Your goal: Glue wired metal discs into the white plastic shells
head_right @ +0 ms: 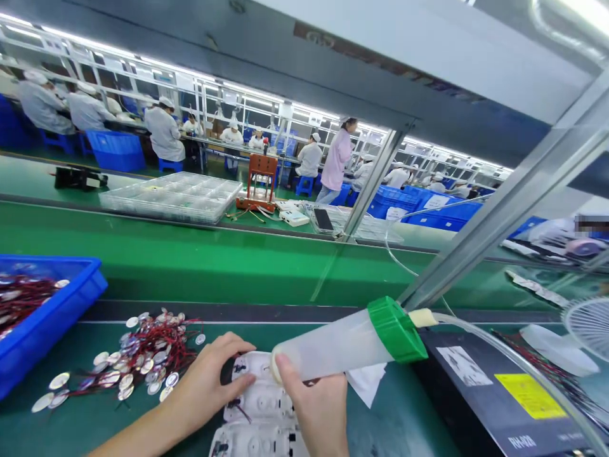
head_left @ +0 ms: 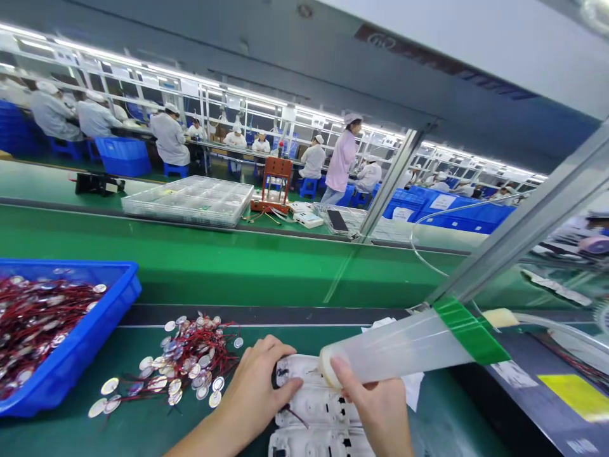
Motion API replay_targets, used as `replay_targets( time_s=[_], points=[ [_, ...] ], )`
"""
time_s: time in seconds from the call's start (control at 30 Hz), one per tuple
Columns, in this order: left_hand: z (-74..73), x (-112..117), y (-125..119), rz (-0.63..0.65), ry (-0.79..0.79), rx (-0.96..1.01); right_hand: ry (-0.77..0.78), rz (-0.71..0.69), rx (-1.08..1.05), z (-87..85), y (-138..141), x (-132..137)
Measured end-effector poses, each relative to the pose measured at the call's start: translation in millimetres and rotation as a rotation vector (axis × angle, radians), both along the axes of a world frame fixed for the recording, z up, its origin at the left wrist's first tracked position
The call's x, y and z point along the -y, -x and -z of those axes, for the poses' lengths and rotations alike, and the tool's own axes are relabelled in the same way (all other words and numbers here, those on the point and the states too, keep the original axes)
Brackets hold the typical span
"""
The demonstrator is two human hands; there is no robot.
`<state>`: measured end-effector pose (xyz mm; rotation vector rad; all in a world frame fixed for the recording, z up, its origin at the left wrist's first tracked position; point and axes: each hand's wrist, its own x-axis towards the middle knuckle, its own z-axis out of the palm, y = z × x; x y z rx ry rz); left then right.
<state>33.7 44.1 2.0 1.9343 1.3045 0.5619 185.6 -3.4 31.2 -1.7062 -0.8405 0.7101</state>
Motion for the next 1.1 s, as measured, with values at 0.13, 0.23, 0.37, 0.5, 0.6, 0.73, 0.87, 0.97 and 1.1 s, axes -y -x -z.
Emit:
replay_targets(
  time_s=[0.13, 0.23, 0.37, 0.5, 0.6, 0.73, 0.87, 0.97, 1.1],
  points=[
    [6.5, 2, 2, 0.0, -0.017, 0.028, -0.034, 0.028, -0.014, 3.5, 4, -1],
    [10.6, 4, 2, -0.002, -0.036, 0.05, -0.109, 0.065, -0.031, 5.3, 9, 1],
    [14.9, 6, 2, -0.025, -0.071, 0.07, -0.182, 0.121, -0.094, 3.7, 16, 5],
    [17.1, 5, 2, -0.019, -0.08, 0.062, -0.189, 0.117, -0.107, 2.0, 17, 6],
    [17.9, 4, 3, -0.01, -0.089, 0.061, -0.198, 0.093, -0.086, 3.2, 16, 6],
    [18.8, 3, 4, 0.012, -0.094, 0.061, -0.194, 0.065, -0.035, 4.9, 16, 6],
    [18.6, 3, 4, 0.007, -0.11, 0.061, -0.184, 0.049, -0.023, 4.7, 16, 5],
    [18.2, 4, 4, 0.001, -0.109, 0.064, -0.173, 0.047, -0.014, 5.4, 15, 5],
    [18.3, 5, 3, 0.008, -0.106, 0.056, -0.169, 0.036, 0.001, 9.0, 13, 4]
  ],
)
